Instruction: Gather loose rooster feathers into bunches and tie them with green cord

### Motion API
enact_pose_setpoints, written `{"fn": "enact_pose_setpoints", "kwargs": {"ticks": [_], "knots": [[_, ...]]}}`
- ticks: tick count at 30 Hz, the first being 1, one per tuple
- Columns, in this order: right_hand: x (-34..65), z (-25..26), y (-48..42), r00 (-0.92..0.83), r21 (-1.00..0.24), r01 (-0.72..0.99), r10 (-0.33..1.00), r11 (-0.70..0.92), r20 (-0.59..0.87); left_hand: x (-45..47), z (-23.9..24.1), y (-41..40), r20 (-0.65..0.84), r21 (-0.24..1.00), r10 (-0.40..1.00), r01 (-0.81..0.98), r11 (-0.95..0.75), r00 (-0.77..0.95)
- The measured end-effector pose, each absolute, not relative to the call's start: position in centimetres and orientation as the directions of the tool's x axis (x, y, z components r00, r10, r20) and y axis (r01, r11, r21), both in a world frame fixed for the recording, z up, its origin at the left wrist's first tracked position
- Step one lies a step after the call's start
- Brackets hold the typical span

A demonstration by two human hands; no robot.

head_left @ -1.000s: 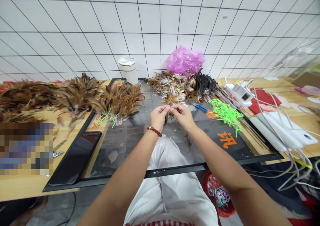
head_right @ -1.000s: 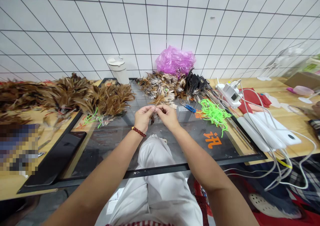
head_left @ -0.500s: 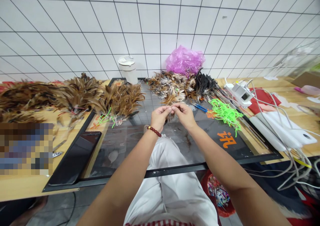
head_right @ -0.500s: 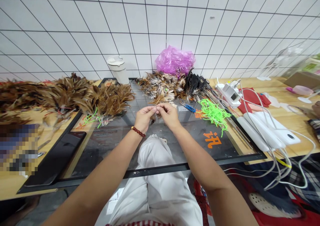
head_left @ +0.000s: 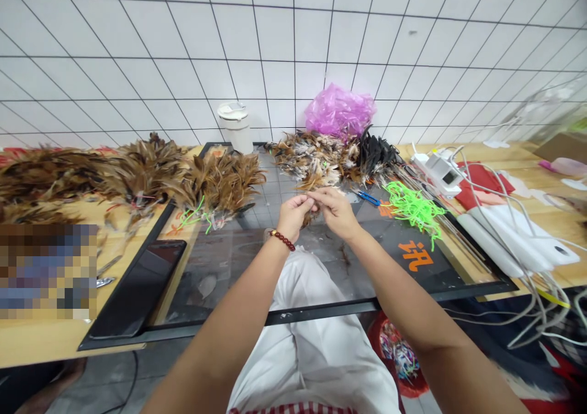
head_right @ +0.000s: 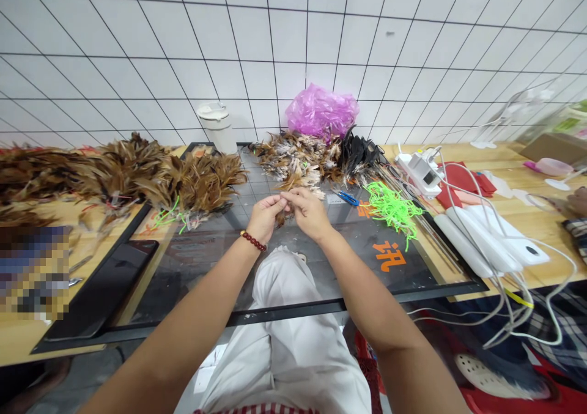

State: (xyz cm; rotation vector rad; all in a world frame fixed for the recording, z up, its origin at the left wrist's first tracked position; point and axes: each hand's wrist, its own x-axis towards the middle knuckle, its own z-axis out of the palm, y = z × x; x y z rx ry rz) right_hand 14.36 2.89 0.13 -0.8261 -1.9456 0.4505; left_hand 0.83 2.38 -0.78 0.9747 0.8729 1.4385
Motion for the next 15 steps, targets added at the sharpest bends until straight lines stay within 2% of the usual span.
{"fn": "enact_pose_setpoints", "kwargs": {"ticks": [3,7,10,13,15], "knots": [[15.3,0.4,3.3,-0.283,-0.584,0.435,0.720,0.685,0.634,0.3,-0.4,2.6,0.055,0.889,0.994,-0.449,-0.092,-0.096],[16.9,0.9,3.7,-0.114,-0.562,0.692,0.837,0.454,0.535,-0.5,0.6,2.6,0.003,0.796,0.987,-0.597,-0.099,-0.161],[17.1,0.6,3.6,-0.122,-0.489,0.811,0.910,0.322,0.396,-0.6,1.0,2.5,-0.035,0.768,0.985,-0.636,-0.084,-0.172],[16.6,-0.1,3.5,-0.178,-0.418,0.856,0.933,0.304,0.313,-0.5,1.0,2.4,-0.058,0.775,0.986,-0.629,-0.056,-0.159],[16.4,-0.4,3.7,-0.190,-0.406,0.858,0.928,0.316,0.321,-0.3,0.8,2.4,-0.052,0.782,0.989,-0.621,-0.047,-0.141]]}}
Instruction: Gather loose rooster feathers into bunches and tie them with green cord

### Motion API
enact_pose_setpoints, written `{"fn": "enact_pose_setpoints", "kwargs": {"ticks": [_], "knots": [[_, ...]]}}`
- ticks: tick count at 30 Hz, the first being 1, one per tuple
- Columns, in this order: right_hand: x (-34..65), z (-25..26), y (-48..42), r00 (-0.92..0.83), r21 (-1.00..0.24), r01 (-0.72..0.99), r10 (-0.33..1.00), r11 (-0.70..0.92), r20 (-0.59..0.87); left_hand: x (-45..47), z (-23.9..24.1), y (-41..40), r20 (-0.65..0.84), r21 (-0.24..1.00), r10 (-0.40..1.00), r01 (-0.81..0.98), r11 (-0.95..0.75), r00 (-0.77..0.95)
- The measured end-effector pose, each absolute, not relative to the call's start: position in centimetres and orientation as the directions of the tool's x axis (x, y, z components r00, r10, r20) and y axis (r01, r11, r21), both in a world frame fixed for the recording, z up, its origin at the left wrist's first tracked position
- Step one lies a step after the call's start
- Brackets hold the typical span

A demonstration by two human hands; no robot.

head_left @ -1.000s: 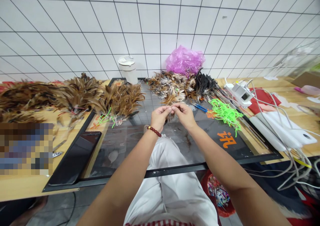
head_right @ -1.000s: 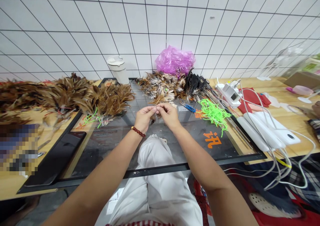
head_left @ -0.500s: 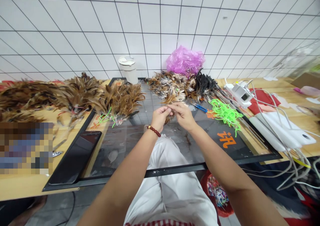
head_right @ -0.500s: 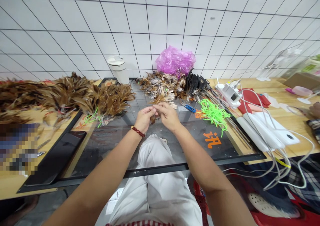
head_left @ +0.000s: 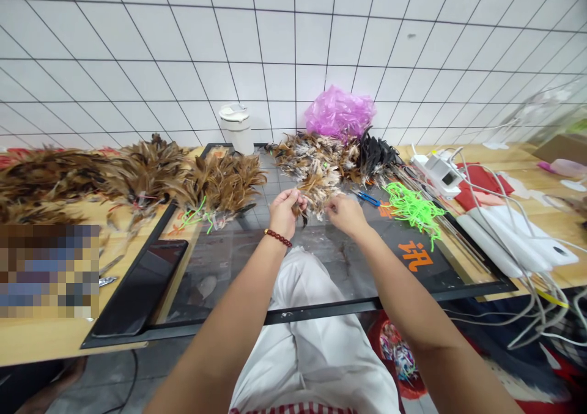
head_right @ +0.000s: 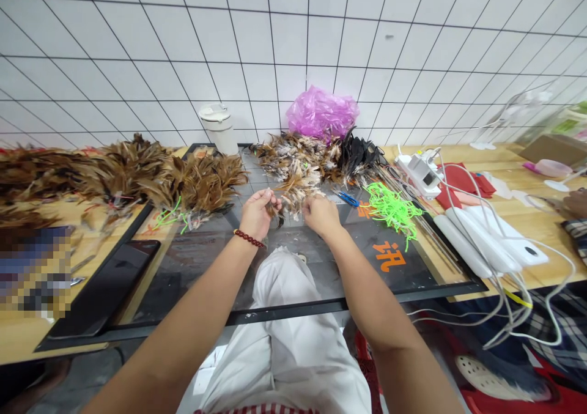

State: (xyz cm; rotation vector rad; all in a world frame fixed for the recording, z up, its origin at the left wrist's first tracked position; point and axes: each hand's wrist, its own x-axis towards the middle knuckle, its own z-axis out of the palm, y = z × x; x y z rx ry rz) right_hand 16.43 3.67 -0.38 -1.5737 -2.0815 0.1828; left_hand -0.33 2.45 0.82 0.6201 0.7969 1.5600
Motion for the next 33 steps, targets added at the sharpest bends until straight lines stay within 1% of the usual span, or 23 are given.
{"fn": "enact_pose_setpoints", "kwargs": {"ticks": [2,4,7,10,15,18,23,26,28,30,33], "knots": [[16.4,-0.4,3.9,-0.153,-0.452,0.825,0.904,0.339,0.398,-0.3,0.6,2.5,-0.039,0.786,0.991,-0.617,-0.046,-0.124],[16.2,-0.2,3.9,-0.111,-0.522,0.754,0.861,0.398,0.496,-0.2,0.4,2.5,-0.035,0.789,0.995,-0.614,-0.032,-0.097],[15.5,0.0,3.6,-0.137,-0.595,0.619,0.816,0.513,0.562,-0.1,0.1,2.5,-0.031,0.799,0.998,-0.601,-0.002,-0.046],[14.7,-0.3,3.2,-0.199,-0.652,0.514,0.817,0.558,0.542,0.0,0.0,2.5,-0.011,0.800,0.999,-0.600,-0.013,-0.037],[14.1,-0.7,3.1,-0.193,-0.756,0.434,0.871,0.490,0.453,-0.2,0.0,2.8,-0.017,0.764,0.997,-0.645,-0.035,-0.074],[14.3,-0.7,3.3,-0.133,-0.802,0.399,0.894,0.444,0.428,-0.3,-0.1,3.0,-0.047,0.753,0.994,-0.658,-0.033,-0.103],[15.2,-1.1,4.3,0.050,-0.854,0.364,0.907,0.372,0.417,-0.5,0.1,3.0,-0.125,0.724,0.973,-0.689,-0.044,-0.194],[15.7,-1.4,4.8,0.119,-0.880,0.355,0.918,0.316,0.378,-0.6,0.3,2.9,-0.163,0.705,0.967,-0.708,-0.025,-0.197],[15.6,-1.4,4.8,0.137,-0.870,0.374,0.908,0.323,0.396,-0.6,0.3,2.8,-0.153,0.718,0.973,-0.696,-0.012,-0.175],[15.1,-1.3,4.6,0.081,-0.870,0.332,0.908,0.365,0.412,-0.4,0.1,2.7,-0.117,0.764,0.987,-0.645,0.018,-0.110],[14.2,-1.0,4.1,-0.111,-0.919,0.130,0.926,0.373,0.360,-0.1,-0.4,2.6,-0.062,0.866,0.998,-0.497,0.065,0.023]]}}
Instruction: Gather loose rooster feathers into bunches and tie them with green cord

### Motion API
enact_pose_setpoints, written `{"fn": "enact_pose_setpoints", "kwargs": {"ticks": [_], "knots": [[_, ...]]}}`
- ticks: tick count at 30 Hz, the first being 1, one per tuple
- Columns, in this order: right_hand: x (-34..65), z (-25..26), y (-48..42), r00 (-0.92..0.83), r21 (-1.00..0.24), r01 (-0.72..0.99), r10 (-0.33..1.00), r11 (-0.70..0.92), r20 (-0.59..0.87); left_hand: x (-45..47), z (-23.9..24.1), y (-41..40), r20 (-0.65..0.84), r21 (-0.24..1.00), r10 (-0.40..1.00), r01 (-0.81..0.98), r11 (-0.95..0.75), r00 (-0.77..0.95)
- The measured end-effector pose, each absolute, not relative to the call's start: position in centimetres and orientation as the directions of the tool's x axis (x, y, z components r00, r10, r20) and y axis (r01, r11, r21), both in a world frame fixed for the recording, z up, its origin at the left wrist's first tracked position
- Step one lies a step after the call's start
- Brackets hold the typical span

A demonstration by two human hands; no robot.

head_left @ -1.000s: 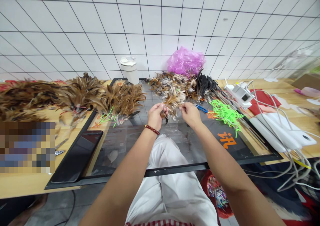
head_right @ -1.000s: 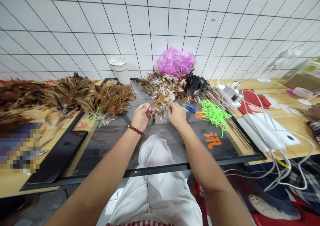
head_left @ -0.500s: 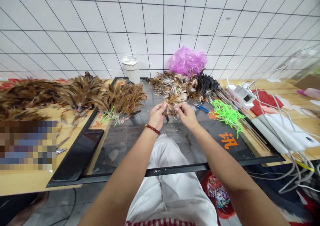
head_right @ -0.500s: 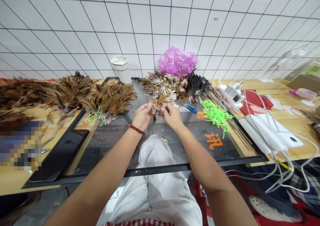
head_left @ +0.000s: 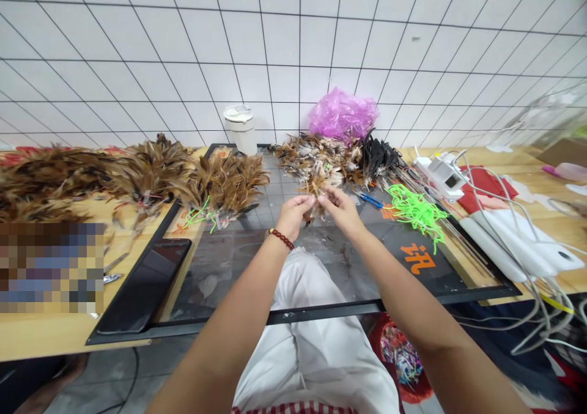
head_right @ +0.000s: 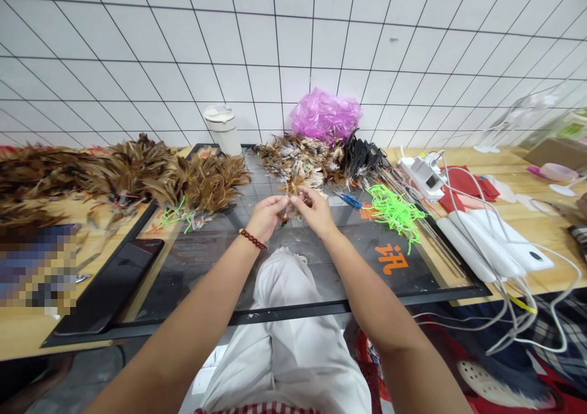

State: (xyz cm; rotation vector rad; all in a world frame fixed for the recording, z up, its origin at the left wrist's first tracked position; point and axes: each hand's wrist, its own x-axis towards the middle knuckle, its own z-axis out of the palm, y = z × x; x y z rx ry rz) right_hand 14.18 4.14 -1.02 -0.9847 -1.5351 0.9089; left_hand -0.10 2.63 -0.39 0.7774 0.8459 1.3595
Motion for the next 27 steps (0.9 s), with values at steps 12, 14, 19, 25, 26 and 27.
{"fn": "enact_pose_setpoints", "kwargs": {"ticks": [12,14,19,25,26,27], "knots": [[13.9,0.0,3.3,0.150,-0.890,0.046,0.878,0.453,0.455,-0.3,0.3,2.2,-0.105,0.862,0.985,-0.481,0.159,0.137],[13.7,0.0,2.7,0.052,-0.823,0.193,0.832,0.534,0.552,-0.3,0.2,2.3,-0.100,0.842,0.989,-0.521,0.141,0.108],[13.2,-0.3,2.1,-0.088,-0.681,0.347,0.746,0.645,0.661,-0.3,0.3,2.4,-0.115,0.786,0.993,-0.611,0.092,0.002],[13.0,0.1,1.7,-0.192,-0.684,0.354,0.765,0.638,0.614,-0.5,0.5,2.4,-0.141,0.726,0.988,-0.673,0.141,0.055],[13.0,0.2,1.6,-0.195,-0.708,0.338,0.782,0.621,0.592,-0.5,0.5,2.4,-0.125,0.717,0.989,-0.682,0.142,0.075],[13.0,0.2,1.6,-0.185,-0.736,0.318,0.800,0.598,0.570,-0.5,0.6,2.3,-0.104,0.707,0.990,-0.693,0.142,0.097]]}}
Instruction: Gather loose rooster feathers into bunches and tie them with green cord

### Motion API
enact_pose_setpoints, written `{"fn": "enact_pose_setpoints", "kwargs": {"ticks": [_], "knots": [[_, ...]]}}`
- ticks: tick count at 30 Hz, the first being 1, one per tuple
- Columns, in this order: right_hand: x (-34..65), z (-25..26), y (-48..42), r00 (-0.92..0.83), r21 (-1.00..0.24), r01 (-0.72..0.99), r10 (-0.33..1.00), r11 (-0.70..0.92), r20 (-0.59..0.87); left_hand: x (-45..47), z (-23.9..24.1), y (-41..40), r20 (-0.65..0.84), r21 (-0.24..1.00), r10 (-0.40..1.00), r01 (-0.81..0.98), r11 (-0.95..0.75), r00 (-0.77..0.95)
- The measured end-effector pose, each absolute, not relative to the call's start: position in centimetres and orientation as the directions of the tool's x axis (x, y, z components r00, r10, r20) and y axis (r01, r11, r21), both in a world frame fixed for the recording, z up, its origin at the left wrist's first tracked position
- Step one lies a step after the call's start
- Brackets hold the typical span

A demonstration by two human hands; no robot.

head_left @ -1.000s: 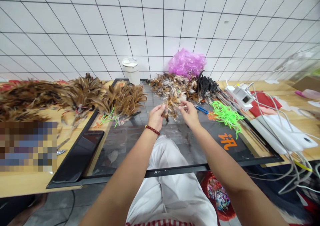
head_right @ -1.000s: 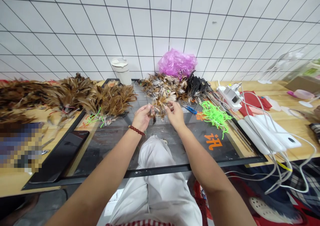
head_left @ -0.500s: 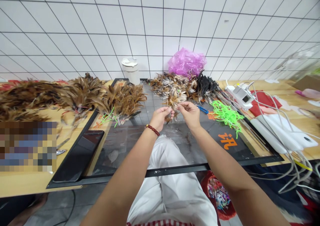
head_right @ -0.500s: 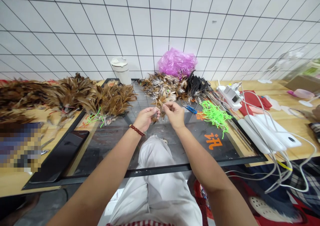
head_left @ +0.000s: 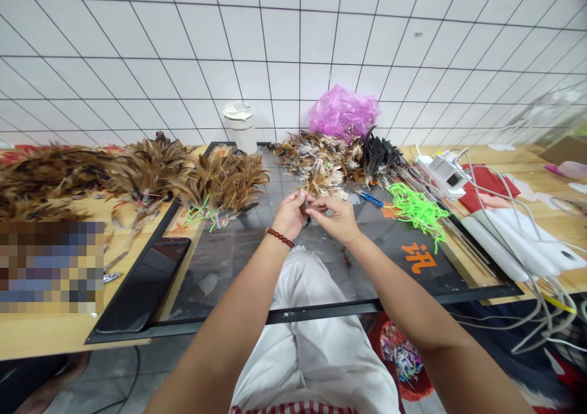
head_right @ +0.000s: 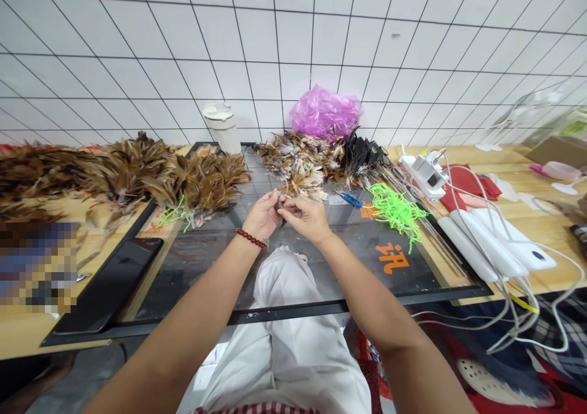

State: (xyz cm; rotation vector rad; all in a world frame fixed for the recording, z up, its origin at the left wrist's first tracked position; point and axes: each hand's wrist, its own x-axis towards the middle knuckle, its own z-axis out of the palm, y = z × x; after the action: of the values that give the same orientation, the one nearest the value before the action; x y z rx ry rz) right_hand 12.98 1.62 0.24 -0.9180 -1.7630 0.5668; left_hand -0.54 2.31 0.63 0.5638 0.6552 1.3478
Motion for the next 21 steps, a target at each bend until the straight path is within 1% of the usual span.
{"fn": "enact_pose_setpoints", "kwargs": {"ticks": [4,6,10,12,16,21], "knots": [[13.3,0.2,2.2,-0.047,-0.849,0.231,0.877,0.475,0.478,-0.7,1.0,2.0,-0.030,0.672,0.973,-0.716,0.188,0.228],[13.4,0.0,2.6,-0.030,-0.889,0.168,0.903,0.427,0.428,-0.6,1.1,1.8,-0.015,0.678,0.959,-0.702,0.219,0.284],[13.1,0.0,2.8,-0.147,-0.947,-0.042,0.936,0.318,0.321,-0.5,0.8,1.8,-0.023,0.700,0.948,-0.672,0.241,0.317],[13.0,0.2,2.6,-0.200,-0.950,-0.116,0.930,0.289,0.308,-0.4,0.5,1.8,-0.025,0.705,0.949,-0.667,0.239,0.314],[13.0,0.5,2.5,-0.215,-0.952,-0.112,0.928,0.286,0.304,-0.2,0.4,1.8,-0.017,0.765,0.955,-0.611,0.203,0.296],[13.2,0.5,2.6,-0.191,-0.941,-0.038,0.922,0.337,0.338,0.5,0.2,1.7,0.019,0.863,0.993,-0.503,0.042,0.116]]}}
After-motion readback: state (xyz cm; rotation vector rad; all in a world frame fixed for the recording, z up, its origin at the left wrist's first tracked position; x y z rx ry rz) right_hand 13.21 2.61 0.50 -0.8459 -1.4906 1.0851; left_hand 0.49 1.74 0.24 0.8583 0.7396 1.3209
